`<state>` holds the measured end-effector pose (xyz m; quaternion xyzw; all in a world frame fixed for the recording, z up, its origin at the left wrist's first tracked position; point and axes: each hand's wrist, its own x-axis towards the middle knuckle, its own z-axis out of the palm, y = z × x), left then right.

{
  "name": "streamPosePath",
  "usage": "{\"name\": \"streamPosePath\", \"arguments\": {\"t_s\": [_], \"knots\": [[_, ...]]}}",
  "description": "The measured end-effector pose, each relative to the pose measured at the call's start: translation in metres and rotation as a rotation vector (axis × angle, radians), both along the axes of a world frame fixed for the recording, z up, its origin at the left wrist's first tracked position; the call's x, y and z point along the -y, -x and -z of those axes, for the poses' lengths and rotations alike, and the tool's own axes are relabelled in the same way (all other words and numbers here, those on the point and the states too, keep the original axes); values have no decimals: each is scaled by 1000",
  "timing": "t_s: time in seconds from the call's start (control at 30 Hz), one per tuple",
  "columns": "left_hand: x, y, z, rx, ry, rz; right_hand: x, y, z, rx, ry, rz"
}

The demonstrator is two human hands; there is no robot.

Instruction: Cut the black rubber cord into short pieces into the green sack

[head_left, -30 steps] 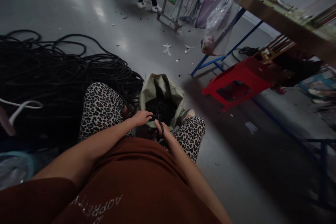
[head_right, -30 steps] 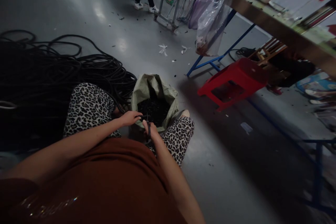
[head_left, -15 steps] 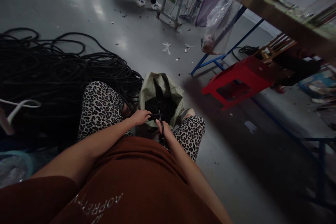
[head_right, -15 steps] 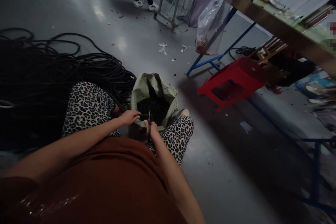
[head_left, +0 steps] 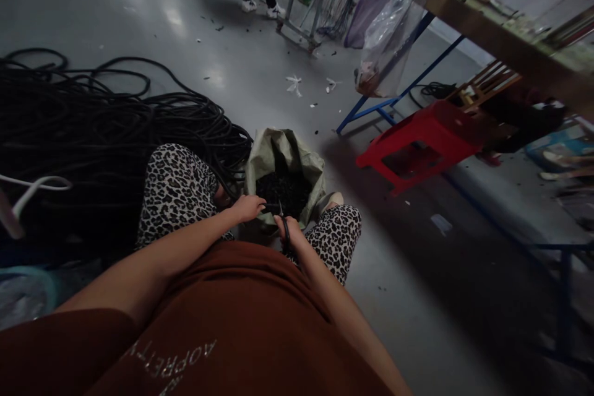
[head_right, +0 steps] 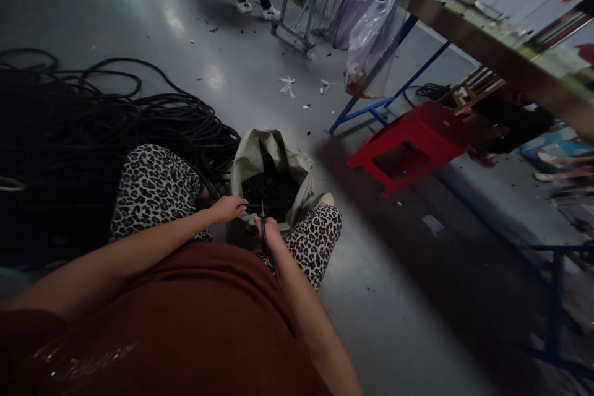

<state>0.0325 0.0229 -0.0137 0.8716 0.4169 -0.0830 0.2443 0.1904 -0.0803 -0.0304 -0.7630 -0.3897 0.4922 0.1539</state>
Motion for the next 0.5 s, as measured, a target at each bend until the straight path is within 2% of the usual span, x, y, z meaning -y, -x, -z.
{"name": "streamPosePath", "arguments": {"t_s": [0.23,0.37,0.5], "knots": [[-5,1,6,-14,-7,-73,2,-2,-2,-50,11,57],[-8,2,8,8,-14,-114,2,-1,-13,-92,10,115],[-8,2,6,33,-28,-121,3,1,-26,-182,23,104]]}}
